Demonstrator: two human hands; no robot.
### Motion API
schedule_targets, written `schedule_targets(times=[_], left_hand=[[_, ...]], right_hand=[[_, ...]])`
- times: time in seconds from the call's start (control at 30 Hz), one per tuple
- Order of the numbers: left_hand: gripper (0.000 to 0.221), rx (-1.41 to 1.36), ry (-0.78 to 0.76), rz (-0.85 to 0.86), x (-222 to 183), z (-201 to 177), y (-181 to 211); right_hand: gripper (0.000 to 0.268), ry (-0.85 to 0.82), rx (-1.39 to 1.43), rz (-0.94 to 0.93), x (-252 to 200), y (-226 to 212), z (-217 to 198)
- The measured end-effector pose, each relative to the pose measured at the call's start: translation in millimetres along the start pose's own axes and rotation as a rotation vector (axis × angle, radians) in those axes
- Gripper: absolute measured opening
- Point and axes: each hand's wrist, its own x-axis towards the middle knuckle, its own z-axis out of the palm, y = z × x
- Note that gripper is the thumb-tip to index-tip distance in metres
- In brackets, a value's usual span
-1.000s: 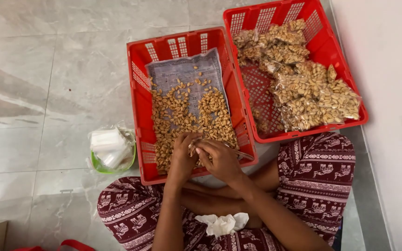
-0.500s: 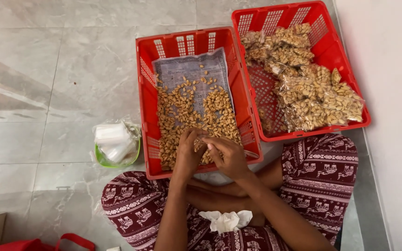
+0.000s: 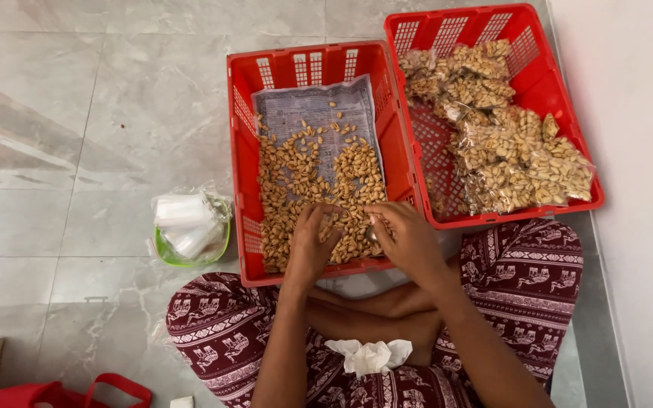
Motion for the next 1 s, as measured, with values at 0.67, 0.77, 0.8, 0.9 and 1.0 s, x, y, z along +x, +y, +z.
schedule_targets(times=[0.67, 0.77, 0.8, 0.9, 1.0], left_hand=[[0.023, -0.379, 0.227, -0.147, 0.0, 3.0, -27.3], [0.021, -0.383, 0.251, -0.134, 0.9, 4.8, -31.7], [0.019, -0.367, 0.258, -0.127, 0.4, 5.8, -34.6], [0.013, -0.315, 0.285, -0.143, -1.2, 5.9, -30.3], [0.01, -0.298, 0.298, -0.152, -1.7, 5.0, -26.4]], right_hand=[[0.035, -0.331, -0.205, 0.402, -42.4, 69.5, 46.6], [0.033, -0.297, -0.25, 0.296, -49.2, 118.1, 75.8], [0.033, -0.29, -0.28, 0.21, -52.7, 134.1, 85.7], [0.033, -0.285, -0.356, 0.102, -52.6, 153.3, 98.0], [0.034, -0.263, -0.387, 0.104, -44.6, 137.1, 89.0]])
